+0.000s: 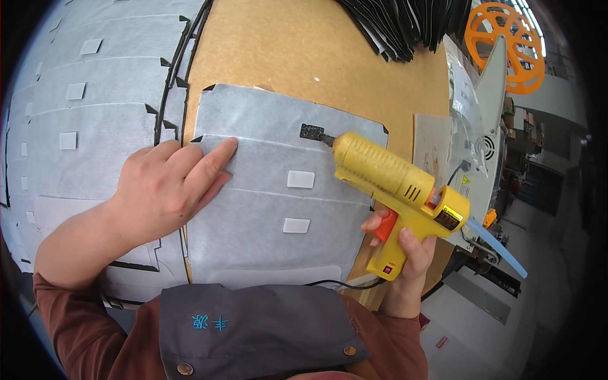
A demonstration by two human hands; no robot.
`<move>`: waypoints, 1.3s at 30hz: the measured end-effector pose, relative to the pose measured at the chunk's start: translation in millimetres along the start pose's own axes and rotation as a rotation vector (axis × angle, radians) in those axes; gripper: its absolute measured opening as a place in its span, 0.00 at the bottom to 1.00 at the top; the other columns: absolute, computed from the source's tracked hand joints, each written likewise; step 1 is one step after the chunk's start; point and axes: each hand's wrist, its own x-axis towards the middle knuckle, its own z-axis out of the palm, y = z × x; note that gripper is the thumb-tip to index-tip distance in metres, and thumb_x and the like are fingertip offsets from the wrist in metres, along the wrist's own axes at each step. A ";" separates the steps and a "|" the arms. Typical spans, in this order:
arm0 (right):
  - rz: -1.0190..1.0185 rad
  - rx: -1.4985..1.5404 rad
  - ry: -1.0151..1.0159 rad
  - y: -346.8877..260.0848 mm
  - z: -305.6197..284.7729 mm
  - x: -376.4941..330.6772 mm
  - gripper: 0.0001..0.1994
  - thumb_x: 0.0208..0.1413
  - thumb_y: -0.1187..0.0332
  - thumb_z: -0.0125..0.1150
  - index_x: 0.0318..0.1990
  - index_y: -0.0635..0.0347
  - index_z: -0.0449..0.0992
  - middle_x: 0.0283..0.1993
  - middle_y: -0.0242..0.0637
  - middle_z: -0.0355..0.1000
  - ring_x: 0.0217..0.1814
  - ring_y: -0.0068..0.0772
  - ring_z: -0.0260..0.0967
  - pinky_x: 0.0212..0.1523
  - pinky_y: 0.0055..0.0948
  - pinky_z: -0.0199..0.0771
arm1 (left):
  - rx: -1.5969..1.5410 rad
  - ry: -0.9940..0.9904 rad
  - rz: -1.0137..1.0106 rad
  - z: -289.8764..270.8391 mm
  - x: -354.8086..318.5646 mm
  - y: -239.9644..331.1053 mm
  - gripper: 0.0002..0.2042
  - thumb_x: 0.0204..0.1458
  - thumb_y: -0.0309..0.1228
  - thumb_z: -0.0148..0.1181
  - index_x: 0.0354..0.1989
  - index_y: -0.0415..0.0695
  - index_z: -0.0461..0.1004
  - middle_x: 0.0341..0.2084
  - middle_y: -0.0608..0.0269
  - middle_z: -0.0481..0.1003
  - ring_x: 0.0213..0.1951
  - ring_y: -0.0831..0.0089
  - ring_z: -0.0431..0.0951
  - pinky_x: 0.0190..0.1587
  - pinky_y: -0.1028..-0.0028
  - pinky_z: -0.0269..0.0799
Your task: The person uses a yellow hot glue gun to apply adhesive to small black rectangular patches on large grey fabric panels. They then pick up small white rectangular pieces and press them onto the glued areas to secure them. The process is repeated for multiple patches on the panels.
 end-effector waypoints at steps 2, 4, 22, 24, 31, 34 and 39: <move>-0.007 0.014 -0.030 -0.6 0.2 -0.5 0.28 0.55 0.62 0.58 0.59 0.71 0.64 0.41 0.51 0.75 0.40 0.34 0.74 0.36 0.26 0.75 | 0.002 -0.003 -0.003 0.3 -1.1 -0.5 0.26 0.42 0.28 0.69 0.55 0.41 0.73 0.18 0.70 0.62 0.19 0.76 0.64 0.20 0.74 0.60; -0.005 0.007 -0.026 -2.0 3.3 -0.4 0.28 0.54 0.62 0.59 0.59 0.71 0.64 0.41 0.50 0.75 0.41 0.34 0.74 0.36 0.26 0.75 | -0.003 0.005 -0.004 0.8 -2.4 -1.7 0.26 0.43 0.28 0.69 0.55 0.41 0.73 0.18 0.70 0.62 0.19 0.76 0.64 0.20 0.74 0.60; 0.021 0.016 -0.076 0.8 4.2 4.1 0.30 0.53 0.65 0.59 0.61 0.70 0.61 0.45 0.51 0.73 0.44 0.38 0.75 0.34 0.27 0.75 | -0.021 0.003 0.000 -0.3 -0.3 -0.9 0.26 0.43 0.29 0.69 0.54 0.41 0.73 0.18 0.70 0.61 0.19 0.75 0.64 0.20 0.74 0.60; 0.016 0.015 -0.060 1.9 3.9 1.8 0.29 0.53 0.65 0.59 0.61 0.70 0.61 0.44 0.52 0.73 0.43 0.38 0.75 0.35 0.27 0.75 | -0.020 0.000 0.002 -0.5 0.0 -0.8 0.26 0.43 0.29 0.69 0.54 0.40 0.73 0.18 0.70 0.61 0.19 0.75 0.64 0.20 0.74 0.60; 0.053 -0.060 0.061 0.6 2.1 -2.3 0.32 0.47 0.60 0.58 0.57 0.74 0.63 0.40 0.49 0.72 0.37 0.42 0.77 0.30 0.26 0.76 | -0.019 -0.004 0.002 0.3 0.3 -0.8 0.26 0.43 0.28 0.69 0.54 0.40 0.73 0.18 0.70 0.62 0.19 0.75 0.64 0.20 0.75 0.60; 0.046 -0.068 0.090 0.4 4.0 -3.6 0.32 0.47 0.60 0.58 0.57 0.73 0.63 0.40 0.48 0.72 0.36 0.42 0.77 0.29 0.25 0.76 | -0.019 -0.004 -0.001 0.3 0.5 -0.5 0.26 0.42 0.28 0.69 0.54 0.41 0.73 0.18 0.70 0.62 0.19 0.75 0.64 0.20 0.74 0.60; -0.007 0.046 -0.020 3.2 -2.1 -4.0 0.27 0.55 0.65 0.58 0.59 0.73 0.63 0.41 0.52 0.74 0.39 0.35 0.74 0.36 0.26 0.74 | -0.019 -0.003 -0.001 0.0 0.8 -0.7 0.26 0.42 0.28 0.69 0.54 0.41 0.73 0.18 0.70 0.62 0.19 0.75 0.64 0.21 0.74 0.60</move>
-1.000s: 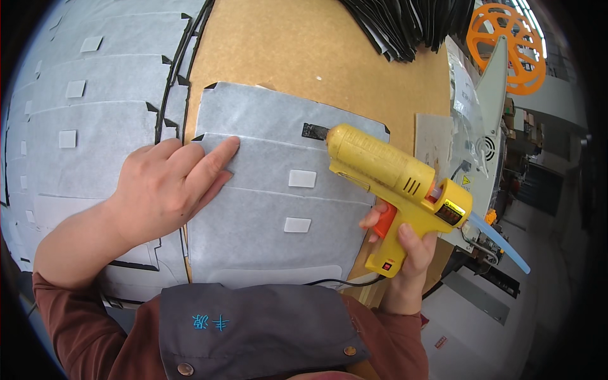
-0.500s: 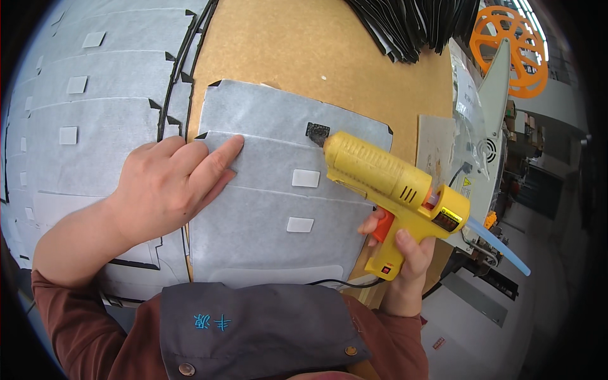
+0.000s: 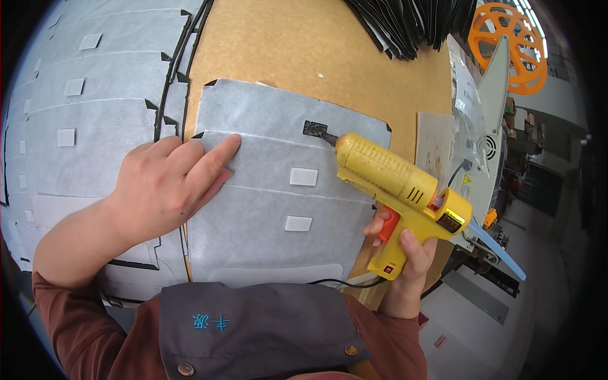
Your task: The person uses a yellow hot glue gun to apply adhesive to small black rectangular patches on large grey fabric panels. They then pick up small white rectangular pieces and press them onto the glued areas to secure them. The process is repeated for multiple patches on the panels.
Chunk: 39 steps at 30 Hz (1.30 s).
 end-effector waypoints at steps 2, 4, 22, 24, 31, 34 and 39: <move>-0.007 -0.012 -0.010 0.1 -1.0 0.7 0.27 0.55 0.64 0.59 0.58 0.73 0.63 0.41 0.51 0.74 0.39 0.35 0.74 0.35 0.26 0.74 | -0.002 -0.004 -0.001 0.2 0.0 0.1 0.26 0.42 0.28 0.69 0.54 0.41 0.73 0.18 0.70 0.62 0.19 0.75 0.64 0.21 0.74 0.61; -0.015 -0.038 -0.038 -0.7 -3.8 3.8 0.27 0.54 0.64 0.59 0.57 0.74 0.64 0.41 0.50 0.74 0.39 0.35 0.75 0.35 0.26 0.74 | -0.002 0.002 -0.001 0.7 -0.7 0.1 0.26 0.42 0.28 0.69 0.54 0.41 0.73 0.18 0.70 0.62 0.19 0.75 0.64 0.21 0.74 0.61; 0.036 -0.091 0.104 -5.3 13.8 6.6 0.33 0.47 0.60 0.58 0.58 0.73 0.61 0.41 0.50 0.71 0.37 0.41 0.77 0.29 0.26 0.76 | -0.001 0.004 0.001 0.6 -0.6 0.2 0.27 0.42 0.27 0.69 0.54 0.41 0.72 0.18 0.69 0.63 0.19 0.75 0.65 0.21 0.74 0.61; 0.038 -0.102 0.095 -5.4 17.0 10.0 0.33 0.46 0.60 0.59 0.58 0.73 0.62 0.41 0.50 0.71 0.36 0.41 0.77 0.30 0.26 0.77 | -0.008 0.006 -0.001 0.5 -1.0 -0.3 0.27 0.42 0.27 0.69 0.55 0.41 0.72 0.18 0.69 0.62 0.19 0.75 0.65 0.21 0.74 0.61; 0.042 -0.133 0.063 -4.0 18.5 15.4 0.32 0.46 0.60 0.59 0.57 0.73 0.63 0.42 0.50 0.71 0.36 0.41 0.77 0.29 0.27 0.77 | -0.011 0.006 -0.004 0.2 -1.5 -0.1 0.26 0.42 0.28 0.69 0.54 0.41 0.73 0.18 0.69 0.62 0.20 0.75 0.64 0.20 0.74 0.61; 0.029 -0.134 0.056 -5.0 17.4 16.2 0.32 0.46 0.60 0.59 0.57 0.73 0.63 0.42 0.50 0.71 0.36 0.41 0.77 0.29 0.27 0.77 | -0.006 -0.002 -0.003 0.3 -1.4 -0.3 0.26 0.42 0.28 0.69 0.54 0.41 0.73 0.18 0.69 0.62 0.20 0.75 0.64 0.20 0.74 0.61; 0.003 -0.094 -0.008 -5.0 14.2 15.8 0.29 0.52 0.61 0.59 0.58 0.71 0.63 0.41 0.50 0.73 0.38 0.36 0.74 0.33 0.27 0.74 | 0.017 0.000 0.000 0.2 -0.7 -0.2 0.24 0.45 0.30 0.67 0.53 0.43 0.73 0.18 0.70 0.62 0.19 0.76 0.66 0.19 0.75 0.61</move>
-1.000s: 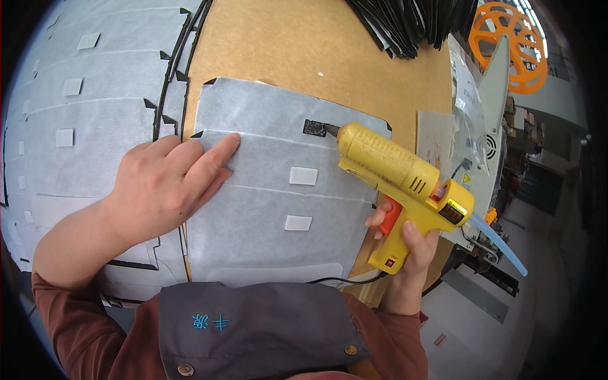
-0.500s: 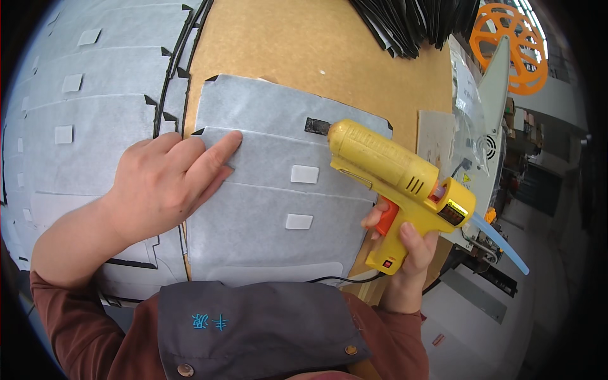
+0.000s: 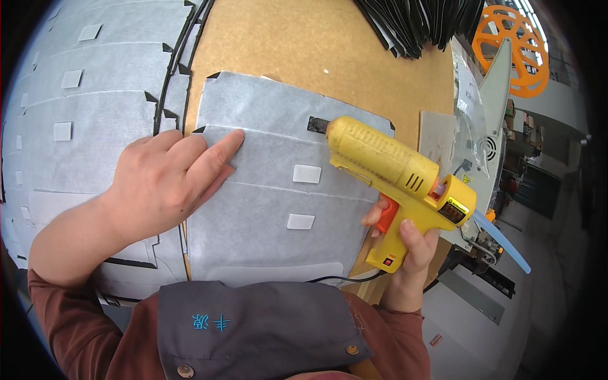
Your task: The person uses a yellow hot glue gun to apply adhesive to small black rectangular patches on large grey fabric panels. They then pick up small white rectangular pieces and press them onto the glued areas to secure them. The process is repeated for multiple patches on the panels.
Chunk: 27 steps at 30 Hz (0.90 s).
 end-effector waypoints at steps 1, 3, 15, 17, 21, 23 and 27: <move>-0.017 0.020 -0.033 0.4 -0.7 0.0 0.27 0.55 0.62 0.58 0.59 0.70 0.64 0.40 0.51 0.74 0.39 0.33 0.73 0.35 0.27 0.72 | -0.011 0.003 -0.004 0.5 -0.7 0.1 0.25 0.44 0.29 0.68 0.54 0.42 0.73 0.18 0.70 0.62 0.19 0.75 0.65 0.20 0.75 0.61; -0.017 0.018 -0.030 0.5 -0.2 0.2 0.27 0.54 0.63 0.58 0.58 0.71 0.64 0.40 0.51 0.74 0.39 0.33 0.73 0.35 0.27 0.72 | -0.024 0.006 -0.006 0.9 -1.0 -0.1 0.26 0.42 0.28 0.69 0.54 0.42 0.73 0.18 0.69 0.61 0.19 0.75 0.65 0.20 0.74 0.61; -0.025 0.012 0.017 2.4 -9.4 -2.6 0.27 0.54 0.62 0.58 0.56 0.75 0.65 0.39 0.50 0.74 0.38 0.34 0.74 0.33 0.26 0.73 | -0.030 0.005 -0.004 1.0 -0.3 0.1 0.26 0.42 0.28 0.69 0.54 0.41 0.73 0.18 0.69 0.61 0.19 0.75 0.64 0.20 0.74 0.60; -0.026 0.018 0.017 2.9 -10.8 -3.4 0.26 0.54 0.63 0.58 0.56 0.75 0.65 0.39 0.50 0.74 0.37 0.34 0.74 0.33 0.25 0.73 | -0.032 0.007 -0.006 1.2 -0.2 0.0 0.26 0.42 0.28 0.69 0.54 0.41 0.73 0.18 0.69 0.61 0.19 0.75 0.64 0.20 0.74 0.60; -0.019 0.012 0.015 3.0 -12.1 -5.6 0.26 0.54 0.63 0.58 0.56 0.75 0.65 0.38 0.49 0.75 0.37 0.34 0.74 0.33 0.26 0.73 | -0.029 -0.001 -0.004 1.2 -0.4 0.0 0.26 0.42 0.28 0.69 0.54 0.41 0.73 0.18 0.69 0.62 0.19 0.75 0.64 0.20 0.74 0.60; -0.016 0.010 0.020 3.4 -12.6 -7.1 0.26 0.54 0.63 0.58 0.56 0.75 0.65 0.38 0.49 0.75 0.37 0.34 0.74 0.33 0.26 0.73 | -0.027 -0.006 -0.004 1.0 -0.3 0.1 0.26 0.42 0.28 0.69 0.54 0.41 0.72 0.18 0.69 0.62 0.19 0.75 0.64 0.20 0.74 0.60; -0.023 0.026 0.024 5.8 -14.2 -9.3 0.26 0.54 0.63 0.58 0.55 0.76 0.65 0.38 0.49 0.75 0.38 0.35 0.75 0.32 0.26 0.73 | -0.028 -0.004 -0.001 1.3 -0.2 -0.4 0.26 0.43 0.27 0.69 0.54 0.41 0.72 0.18 0.69 0.62 0.19 0.75 0.64 0.20 0.74 0.60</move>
